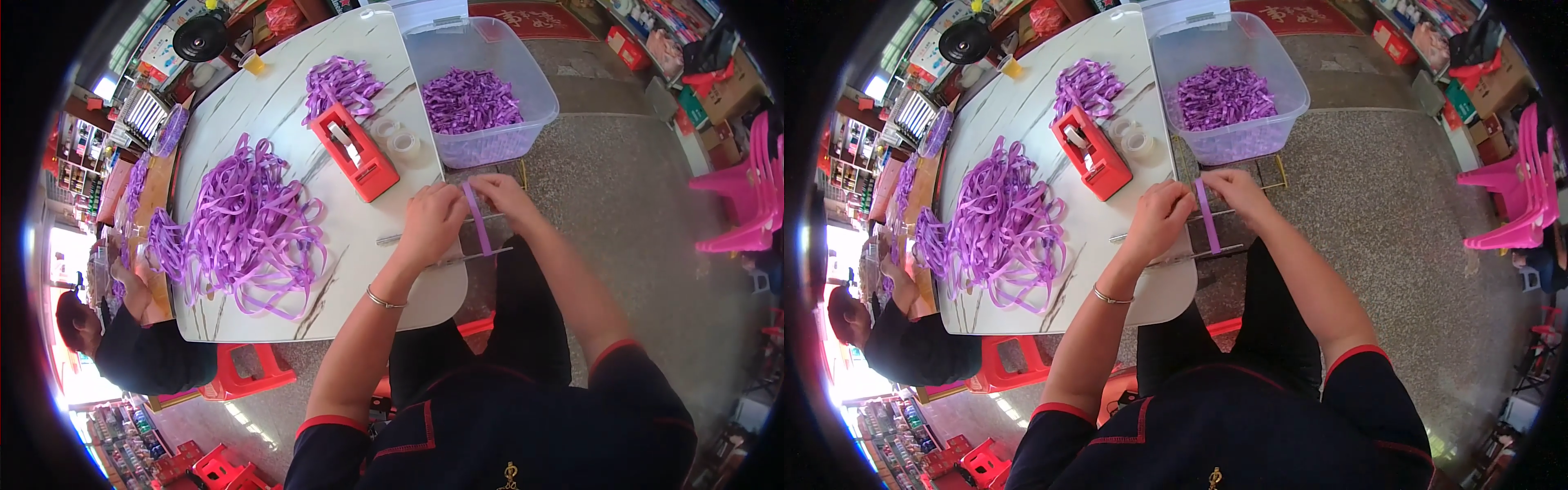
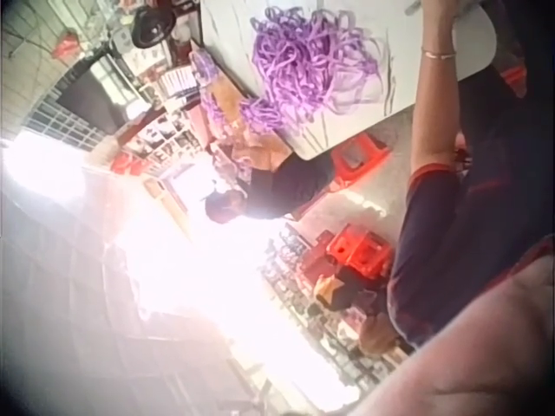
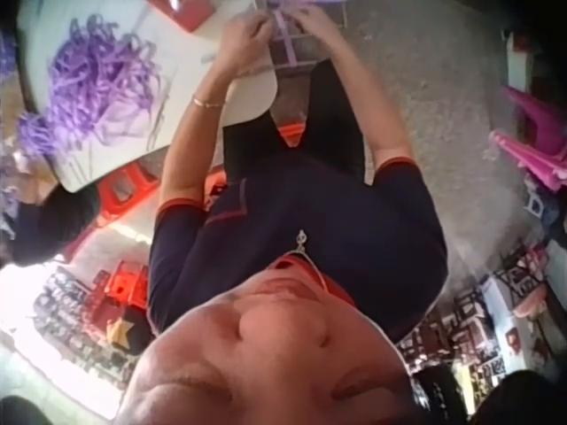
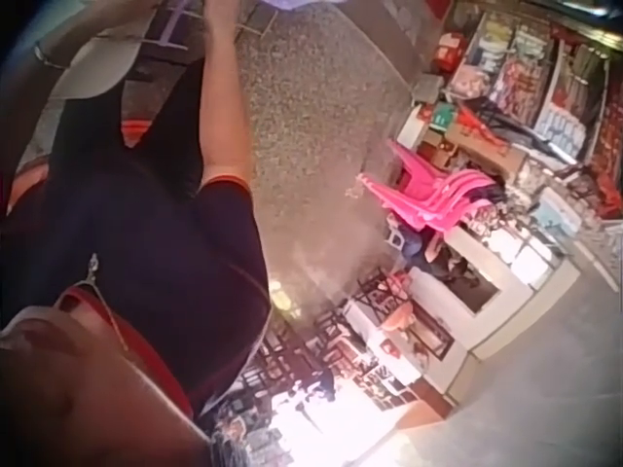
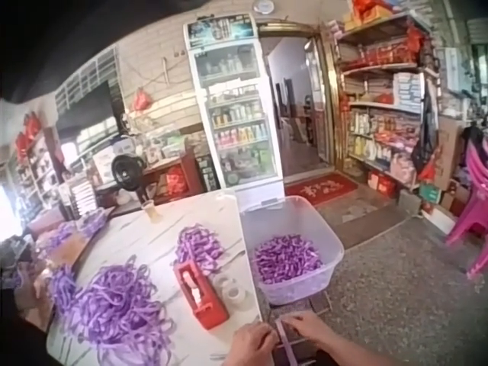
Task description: Wrapping small purple products with purple ribbon and securing them with tape.
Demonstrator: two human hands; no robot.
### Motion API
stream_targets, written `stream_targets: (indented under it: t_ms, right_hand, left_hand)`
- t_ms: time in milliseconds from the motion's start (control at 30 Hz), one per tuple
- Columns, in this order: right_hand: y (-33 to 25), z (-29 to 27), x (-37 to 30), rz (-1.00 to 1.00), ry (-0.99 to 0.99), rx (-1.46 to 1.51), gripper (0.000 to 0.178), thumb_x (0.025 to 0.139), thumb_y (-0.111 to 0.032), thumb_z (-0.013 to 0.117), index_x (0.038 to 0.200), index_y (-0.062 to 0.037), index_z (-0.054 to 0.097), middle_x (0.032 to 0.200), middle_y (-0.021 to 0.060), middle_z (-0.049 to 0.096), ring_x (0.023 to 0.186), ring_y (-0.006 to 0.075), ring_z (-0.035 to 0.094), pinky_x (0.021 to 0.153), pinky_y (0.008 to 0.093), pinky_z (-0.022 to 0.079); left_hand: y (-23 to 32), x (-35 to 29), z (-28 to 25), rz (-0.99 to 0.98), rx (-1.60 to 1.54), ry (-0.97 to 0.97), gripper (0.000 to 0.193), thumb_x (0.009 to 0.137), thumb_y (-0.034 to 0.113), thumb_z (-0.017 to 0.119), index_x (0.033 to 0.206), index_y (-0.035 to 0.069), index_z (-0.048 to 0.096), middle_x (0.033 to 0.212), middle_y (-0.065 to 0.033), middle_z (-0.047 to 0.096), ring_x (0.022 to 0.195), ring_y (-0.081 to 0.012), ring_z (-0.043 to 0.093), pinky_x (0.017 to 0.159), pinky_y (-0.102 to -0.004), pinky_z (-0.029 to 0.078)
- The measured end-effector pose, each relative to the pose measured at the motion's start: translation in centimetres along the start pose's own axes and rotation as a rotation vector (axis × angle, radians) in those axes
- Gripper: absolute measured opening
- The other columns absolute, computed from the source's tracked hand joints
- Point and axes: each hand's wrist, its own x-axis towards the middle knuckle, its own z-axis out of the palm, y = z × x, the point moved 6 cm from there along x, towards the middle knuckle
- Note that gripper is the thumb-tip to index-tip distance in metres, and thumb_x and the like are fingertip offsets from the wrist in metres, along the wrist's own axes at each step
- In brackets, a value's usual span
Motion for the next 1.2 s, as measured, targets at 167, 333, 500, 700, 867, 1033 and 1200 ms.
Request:
stream_targets:
  t_ms: [167, 333, 500, 700, 867, 1033, 1200]
  right_hand:
    - [4.0, 0.8, -4.6, -0.030, 0.135, 0.061, 0.026, 0.087, -0.026, 0.055, 0.088, -0.0018, 0.065, 0.069, -0.0035, 0.055, 0.058, 0.0043, 0.045, 0.054, 0.0196, 0.036]
    - [4.1, 2.9, -11.2, -0.002, 0.207, 0.225, 0.020, 0.088, -0.020, 0.056, 0.088, -0.0015, 0.063, 0.074, -0.0006, 0.060, 0.060, 0.0043, 0.049, 0.055, 0.0188, 0.038]
    - [3.0, 3.1, -12.4, -0.157, 0.261, 0.346, 0.011, 0.084, -0.015, 0.061, 0.080, -0.0046, 0.061, 0.069, -0.0007, 0.059, 0.059, 0.0034, 0.049, 0.054, 0.0167, 0.037]
    - [2.3, 3.4, -13.1, -0.084, 0.319, 0.349, 0.010, 0.082, -0.013, 0.062, 0.077, -0.0042, 0.059, 0.071, 0.0003, 0.060, 0.062, 0.0044, 0.054, 0.055, 0.0175, 0.040]
    - [2.6, 3.3, -13.0, -0.005, 0.233, 0.312, 0.013, 0.083, -0.014, 0.059, 0.090, -0.0029, 0.060, 0.080, 0.0019, 0.061, 0.067, 0.0067, 0.054, 0.058, 0.0182, 0.041]
    - [1.7, 3.6, -13.2, 0.018, 0.181, 0.231, 0.017, 0.086, -0.016, 0.056, 0.093, -0.0015, 0.060, 0.078, 0.0012, 0.060, 0.067, 0.0063, 0.054, 0.059, 0.0187, 0.042]
    - [0.7, 3.3, -13.6, 0.021, 0.161, 0.212, 0.017, 0.087, -0.018, 0.054, 0.087, -0.0019, 0.060, 0.074, 0.0001, 0.057, 0.064, 0.0056, 0.052, 0.057, 0.0189, 0.041]
  left_hand:
    - [0.5, -0.4, -0.1, 0.046, 0.048, 0.003, 0.015, 0.076, 0.021, 0.060, 0.077, 0.008, 0.065, 0.075, -0.0063, 0.056, 0.077, -0.0261, 0.052, 0.069, -0.0381, 0.039]
    - [1.4, -0.7, -0.1, 0.096, 0.180, -0.026, 0.015, 0.074, 0.026, 0.065, 0.074, 0.010, 0.068, 0.071, -0.0032, 0.055, 0.074, -0.0235, 0.051, 0.068, -0.0363, 0.037]
    - [1.2, -0.3, 0.4, 0.023, 0.227, -0.091, 0.017, 0.073, 0.030, 0.065, 0.075, 0.014, 0.069, 0.073, -0.0017, 0.055, 0.077, -0.0235, 0.050, 0.071, -0.0396, 0.036]
    - [0.9, -0.2, 0.5, 0.015, 0.255, -0.115, 0.018, 0.074, 0.034, 0.064, 0.075, 0.016, 0.069, 0.074, -0.0019, 0.056, 0.079, -0.0253, 0.050, 0.071, -0.0408, 0.036]
    - [1.2, -0.3, 0.5, 0.049, 0.268, -0.100, 0.018, 0.075, 0.032, 0.063, 0.075, 0.016, 0.069, 0.076, -0.0029, 0.057, 0.079, -0.0257, 0.051, 0.069, -0.0401, 0.037]
    - [2.3, -2.1, -0.4, 0.088, 0.131, 0.028, 0.017, 0.077, 0.026, 0.060, 0.082, 0.013, 0.069, 0.079, -0.0060, 0.058, 0.082, -0.0280, 0.053, 0.072, -0.0391, 0.040]
    - [5.2, -8.5, -0.4, -0.232, -0.646, 0.102, 0.026, 0.093, 0.020, 0.043, 0.100, 0.001, 0.059, 0.065, -0.0005, 0.047, 0.058, -0.0108, 0.044, 0.052, -0.0219, 0.034]
